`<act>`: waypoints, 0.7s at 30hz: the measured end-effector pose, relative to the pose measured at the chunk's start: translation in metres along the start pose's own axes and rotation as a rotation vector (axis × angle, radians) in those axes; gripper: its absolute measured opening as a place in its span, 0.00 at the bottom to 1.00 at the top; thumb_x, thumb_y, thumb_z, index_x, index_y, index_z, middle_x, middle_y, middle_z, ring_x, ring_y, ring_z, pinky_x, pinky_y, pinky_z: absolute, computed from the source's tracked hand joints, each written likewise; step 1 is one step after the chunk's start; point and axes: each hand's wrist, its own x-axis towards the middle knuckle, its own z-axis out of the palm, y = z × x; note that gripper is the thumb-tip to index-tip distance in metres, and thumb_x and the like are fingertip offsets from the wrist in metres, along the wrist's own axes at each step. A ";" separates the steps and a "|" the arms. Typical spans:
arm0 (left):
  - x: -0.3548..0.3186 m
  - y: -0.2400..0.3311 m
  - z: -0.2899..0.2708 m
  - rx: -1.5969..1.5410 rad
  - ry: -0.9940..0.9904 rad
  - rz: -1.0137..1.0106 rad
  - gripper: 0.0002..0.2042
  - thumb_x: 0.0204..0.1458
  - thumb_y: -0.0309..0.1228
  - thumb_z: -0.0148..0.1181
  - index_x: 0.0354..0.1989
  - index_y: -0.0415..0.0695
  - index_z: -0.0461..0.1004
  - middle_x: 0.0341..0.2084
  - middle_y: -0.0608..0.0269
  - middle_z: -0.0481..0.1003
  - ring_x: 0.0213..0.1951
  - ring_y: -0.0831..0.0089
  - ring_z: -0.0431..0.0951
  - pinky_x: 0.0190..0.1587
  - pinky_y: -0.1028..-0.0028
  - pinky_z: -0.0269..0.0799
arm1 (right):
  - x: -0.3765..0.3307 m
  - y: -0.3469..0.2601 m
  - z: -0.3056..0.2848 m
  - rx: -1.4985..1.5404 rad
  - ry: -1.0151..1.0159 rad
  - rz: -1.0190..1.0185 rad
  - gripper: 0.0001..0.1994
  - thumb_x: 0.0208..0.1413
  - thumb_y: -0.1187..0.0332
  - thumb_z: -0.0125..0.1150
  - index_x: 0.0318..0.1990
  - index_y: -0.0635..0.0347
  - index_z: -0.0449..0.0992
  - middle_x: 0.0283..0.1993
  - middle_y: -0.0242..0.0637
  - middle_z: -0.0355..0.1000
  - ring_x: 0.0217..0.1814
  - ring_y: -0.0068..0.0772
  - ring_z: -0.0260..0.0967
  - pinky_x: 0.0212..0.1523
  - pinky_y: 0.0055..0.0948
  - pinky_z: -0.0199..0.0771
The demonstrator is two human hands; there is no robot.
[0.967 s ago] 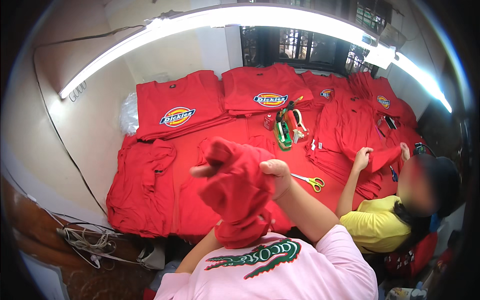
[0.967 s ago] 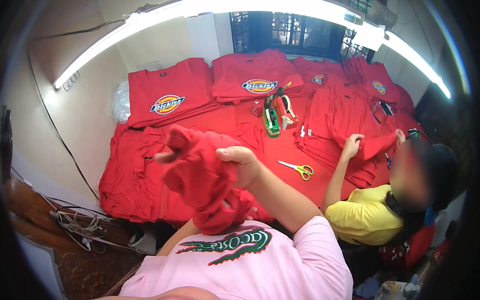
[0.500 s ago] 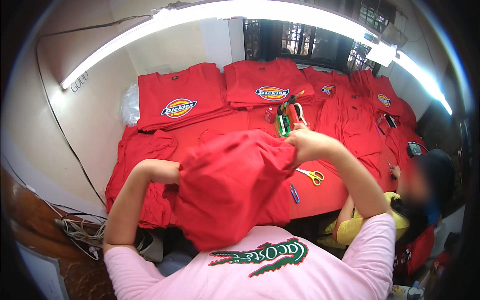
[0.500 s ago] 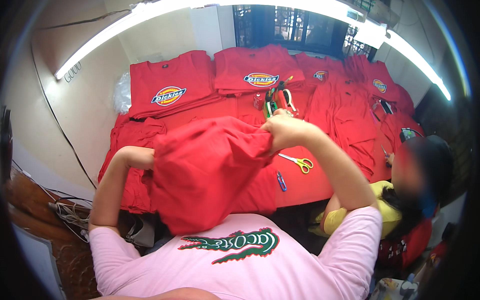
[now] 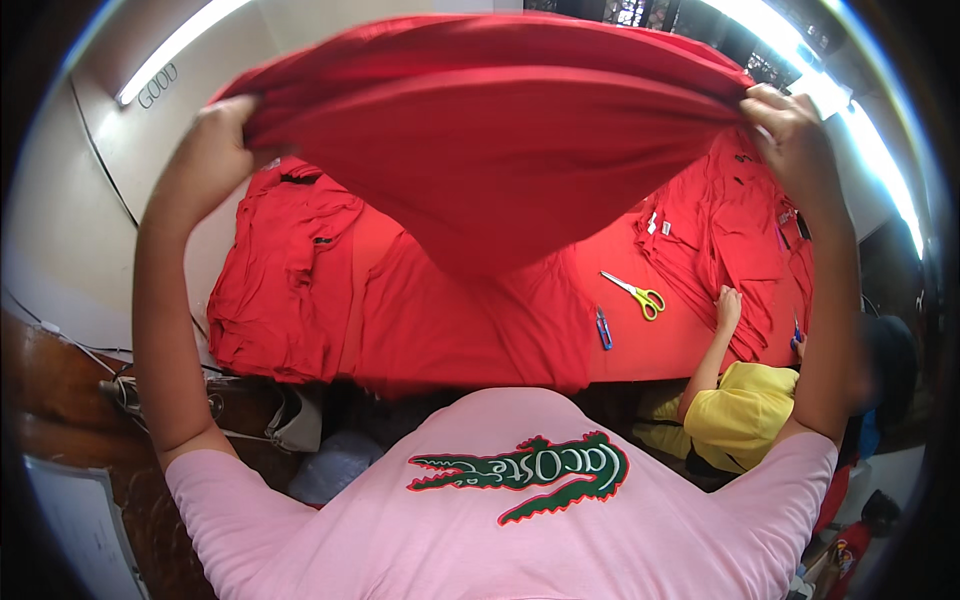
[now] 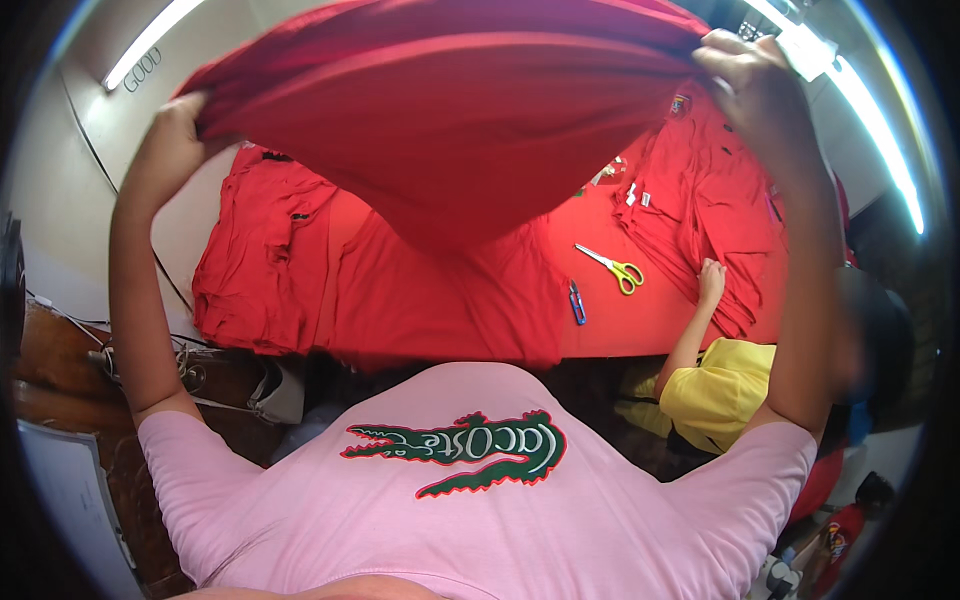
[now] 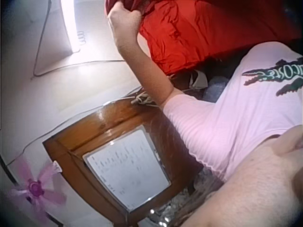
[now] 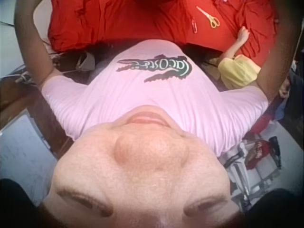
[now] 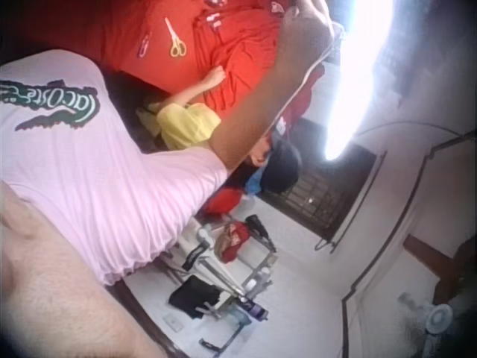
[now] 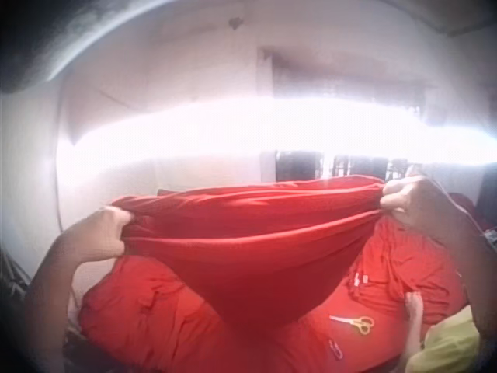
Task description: The person processes red shirts on a table by unfolding each one, using snips to remove threads from the collar area, and refolding them into a stack.
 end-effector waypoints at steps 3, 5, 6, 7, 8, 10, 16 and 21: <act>0.001 -0.007 -0.015 -0.253 0.098 0.100 0.18 0.55 0.24 0.68 0.54 0.38 0.76 0.39 0.69 0.81 0.41 0.80 0.78 0.48 0.75 0.74 | 0.000 0.015 -0.008 -0.194 0.066 -0.037 0.09 0.51 0.72 0.66 0.40 0.60 0.79 0.51 0.36 0.76 0.49 0.49 0.71 0.56 0.46 0.71; 0.008 -0.024 -0.030 -0.449 0.032 0.122 0.14 0.55 0.28 0.70 0.47 0.38 0.76 0.31 0.74 0.76 0.34 0.83 0.74 0.39 0.78 0.71 | -0.007 0.025 -0.036 -0.318 0.074 -0.080 0.11 0.52 0.70 0.67 0.43 0.61 0.79 0.55 0.38 0.75 0.53 0.49 0.70 0.58 0.46 0.70; -0.007 -0.018 -0.036 -0.606 0.099 0.098 0.10 0.55 0.28 0.69 0.42 0.41 0.75 0.30 0.75 0.74 0.33 0.85 0.72 0.39 0.81 0.68 | -0.011 0.028 -0.035 -0.300 0.097 -0.100 0.12 0.53 0.68 0.68 0.44 0.61 0.79 0.57 0.39 0.75 0.55 0.48 0.71 0.60 0.45 0.69; -0.014 -0.032 -0.047 -0.542 0.064 0.140 0.11 0.56 0.31 0.68 0.41 0.40 0.75 0.31 0.74 0.74 0.35 0.85 0.73 0.41 0.80 0.69 | -0.014 0.028 -0.038 -0.110 0.079 -0.131 0.14 0.52 0.67 0.69 0.45 0.61 0.79 0.58 0.41 0.75 0.56 0.46 0.71 0.60 0.43 0.69; -0.019 -0.051 -0.053 -0.634 0.043 0.262 0.13 0.57 0.35 0.68 0.41 0.40 0.75 0.32 0.73 0.74 0.37 0.83 0.73 0.43 0.78 0.70 | -0.015 0.028 -0.043 0.077 0.056 -0.162 0.16 0.52 0.66 0.70 0.46 0.60 0.78 0.59 0.43 0.75 0.58 0.45 0.71 0.61 0.42 0.69; -0.032 -0.107 -0.072 -0.875 -0.068 0.390 0.18 0.60 0.43 0.65 0.45 0.38 0.75 0.38 0.68 0.76 0.43 0.77 0.75 0.48 0.72 0.71 | -0.025 0.031 -0.056 0.777 -0.011 -0.097 0.18 0.49 0.64 0.72 0.47 0.60 0.78 0.58 0.48 0.74 0.60 0.40 0.72 0.59 0.39 0.70; -0.035 -0.138 -0.034 -1.315 0.596 -0.078 0.33 0.65 0.55 0.52 0.65 0.35 0.69 0.59 0.46 0.74 0.60 0.56 0.75 0.66 0.59 0.68 | -0.070 0.030 -0.053 1.438 0.164 0.279 0.16 0.45 0.66 0.75 0.41 0.60 0.79 0.50 0.49 0.76 0.52 0.31 0.75 0.50 0.31 0.73; -0.008 -0.135 -0.015 -1.419 0.180 -0.018 0.26 0.64 0.45 0.56 0.63 0.38 0.72 0.56 0.43 0.76 0.56 0.59 0.77 0.63 0.63 0.69 | -0.007 -0.002 -0.054 0.960 -0.527 0.050 0.09 0.44 0.72 0.73 0.32 0.65 0.79 0.35 0.38 0.77 0.37 0.25 0.74 0.41 0.27 0.72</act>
